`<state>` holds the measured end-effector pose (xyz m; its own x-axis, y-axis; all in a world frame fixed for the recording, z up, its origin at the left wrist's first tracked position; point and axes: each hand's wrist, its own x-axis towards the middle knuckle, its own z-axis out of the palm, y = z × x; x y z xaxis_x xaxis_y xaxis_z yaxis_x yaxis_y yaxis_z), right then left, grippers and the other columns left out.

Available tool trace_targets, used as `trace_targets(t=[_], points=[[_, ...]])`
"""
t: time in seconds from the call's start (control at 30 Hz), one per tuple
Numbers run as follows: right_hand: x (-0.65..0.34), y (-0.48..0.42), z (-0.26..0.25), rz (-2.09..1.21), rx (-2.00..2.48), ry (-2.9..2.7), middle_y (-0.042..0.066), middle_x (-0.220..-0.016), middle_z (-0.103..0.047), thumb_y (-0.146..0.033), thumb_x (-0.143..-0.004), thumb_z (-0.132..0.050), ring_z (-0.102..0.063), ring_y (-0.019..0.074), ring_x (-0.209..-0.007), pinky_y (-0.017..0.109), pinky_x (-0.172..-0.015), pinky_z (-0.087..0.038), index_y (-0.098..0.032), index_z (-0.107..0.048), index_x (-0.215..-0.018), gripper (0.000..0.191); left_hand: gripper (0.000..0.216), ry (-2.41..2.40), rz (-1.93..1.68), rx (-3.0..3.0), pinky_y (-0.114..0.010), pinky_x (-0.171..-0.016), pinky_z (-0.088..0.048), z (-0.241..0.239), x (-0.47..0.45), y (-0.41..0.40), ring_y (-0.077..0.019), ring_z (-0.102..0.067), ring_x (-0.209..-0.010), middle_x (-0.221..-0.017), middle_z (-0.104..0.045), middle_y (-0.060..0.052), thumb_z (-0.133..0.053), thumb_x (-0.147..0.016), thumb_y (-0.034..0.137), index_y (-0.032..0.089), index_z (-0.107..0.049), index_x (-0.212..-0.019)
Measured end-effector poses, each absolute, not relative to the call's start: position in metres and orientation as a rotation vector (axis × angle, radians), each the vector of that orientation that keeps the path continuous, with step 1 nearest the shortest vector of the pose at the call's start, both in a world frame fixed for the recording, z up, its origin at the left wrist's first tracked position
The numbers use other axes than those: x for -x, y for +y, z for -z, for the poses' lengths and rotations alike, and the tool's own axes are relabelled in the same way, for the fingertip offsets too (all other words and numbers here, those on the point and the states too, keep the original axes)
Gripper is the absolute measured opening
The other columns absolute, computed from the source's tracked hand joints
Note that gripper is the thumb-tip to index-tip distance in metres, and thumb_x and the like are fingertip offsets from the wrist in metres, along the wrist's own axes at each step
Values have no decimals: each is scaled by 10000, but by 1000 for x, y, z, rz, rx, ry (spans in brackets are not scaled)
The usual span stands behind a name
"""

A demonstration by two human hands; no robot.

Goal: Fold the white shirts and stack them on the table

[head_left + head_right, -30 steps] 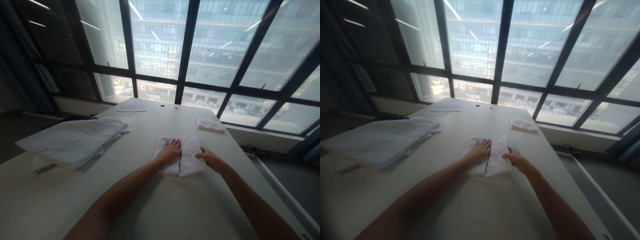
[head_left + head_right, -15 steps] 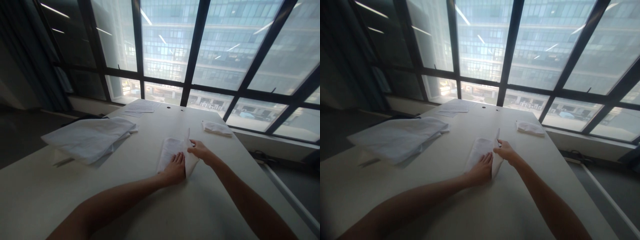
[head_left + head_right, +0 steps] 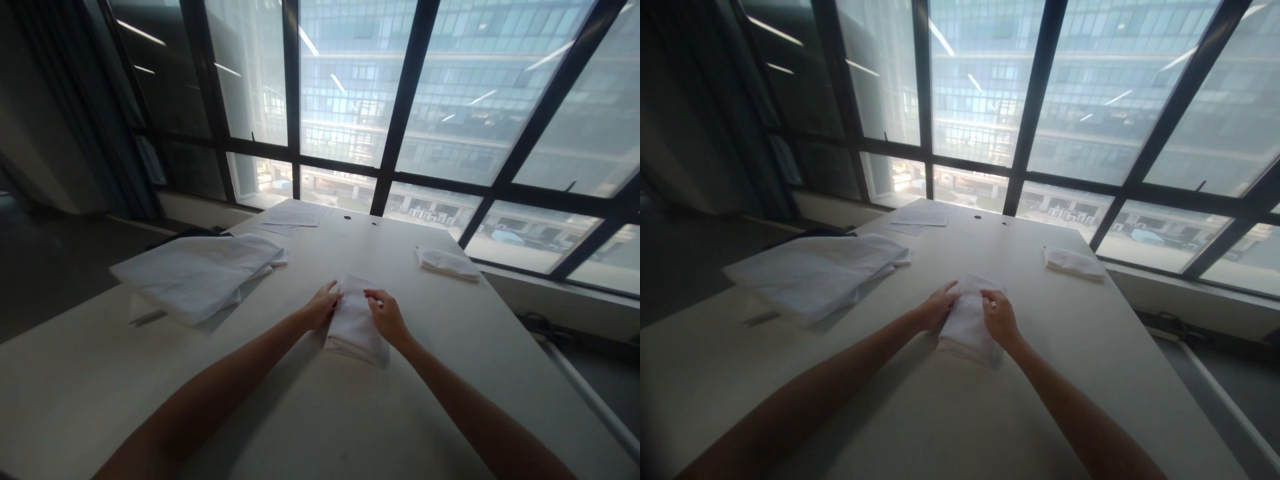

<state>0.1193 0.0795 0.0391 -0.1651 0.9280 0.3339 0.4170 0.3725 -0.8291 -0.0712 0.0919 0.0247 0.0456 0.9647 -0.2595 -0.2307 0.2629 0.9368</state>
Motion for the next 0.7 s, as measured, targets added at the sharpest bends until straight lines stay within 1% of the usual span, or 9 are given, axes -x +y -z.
trace_targets(t=[0.07, 0.13, 0.23, 0.33, 0.4, 0.47, 0.57, 0.63, 0.7], points=[[-128, 79, -19, -543, 1231, -1791, 159, -1276, -686, -282, -877, -475, -598, 273, -1231, 454, -1082, -461, -142, -724, -1222, 448, 853, 1183, -1127, -1032, -248, -694, -516, -18, 67, 89, -155, -659, -770, -1087, -722, -81, -689, -792, 135, 199, -346, -1571], [-129, 74, -1, -472, 1286, -1881, 184, -1427, -593, -291, -896, -467, -497, 290, -1368, 476, -1181, -357, -108, -658, -1340, 516, 768, 1252, -1155, -1233, -273, -803, -527, -13, 65, 86, -183, -672, -897, -1217, -708, -113, -649, -793, 115, 171, -443, -1531], [-122, 66, 14, -455, 1326, -2033, 190, -1596, -408, -310, -940, -445, -324, 291, -1503, 483, -1231, -271, -79, -524, -1479, 592, 593, 1479, -1096, -1608, -324, -985, -499, -12, 71, 81, -223, -648, -1081, -1305, -678, -127, -545, -819, 75, 135, -597, -1407], [-117, 60, 11, -441, 1337, -2194, 170, -1654, -305, -340, -980, -421, -222, 280, -1549, 480, -1241, -239, -91, -442, -1539, 612, 559, 1739, -961, -2059, -432, -1113, -435, -23, 80, 84, -279, -579, -1237, -1374, -612, -167, -509, -814, 41, 125, -641, -1351], [-115, 55, 1, -402, 1353, -2291, 171, -1665, -273, -350, -995, -413, -194, 293, -1556, 495, -1244, -214, -91, -409, -1557, 619, 549, 1772, -923, -2331, -453, -1174, -378, -33, 78, 93, -285, -500, -1349, -1479, -524, -169, -488, -851, 52, 134, -619, -1378], [-111, 47, -9, -324, 1371, -2362, 189, -1655, -287, -322, -1003, -407, -202, 313, -1553, 535, -1244, -174, -83, -397, -1561, 607, 533, 1628, -797, -2527, -441, -1214, -325, -41, 69, 107, -252, -441, -1420, -1540, -484, -132, -425, -929, 94, 160, -561, -1440], [-99, 26, -20, -231, 1381, -2393, 224, -1612, -363, -275, -1018, -379, -259, 337, -1531, 565, -1234, -174, -75, -468, -1511, 539, 500, 1387, -449, -2659, -495, -1235, -259, -39, 53, 128, -240, -377, -1481, -1577, -467, -88, -338, -1030, 209, 197, -474, -1511], [-88, 8, -22, -230, 1361, -2392, 245, -1608, -359, -323, -1030, -397, -256, 368, -1527, 576, -1222, -205, -80, -490, -1494, 532, 500, 1342, -310, -2695, -534, -1237, -223, -30, 50, 135, -247, -326, -1513, -1617, -413, -72, -318, -1062, 295, 234, -420, -1547], [-80, -11, -21, -254, 1277, -2428, 236, -1636, -302, -397, -1030, -442, -207, 395, -1538, 615, -1217, -187, -121, -466, -1521, 564, 510, 1369, -281, -2716, -528, -1240, -204, -21, 54, 137, -242, -307, -1523, -1634, -385, -62, -295, -1077, 359, 260, -379, -1571]])
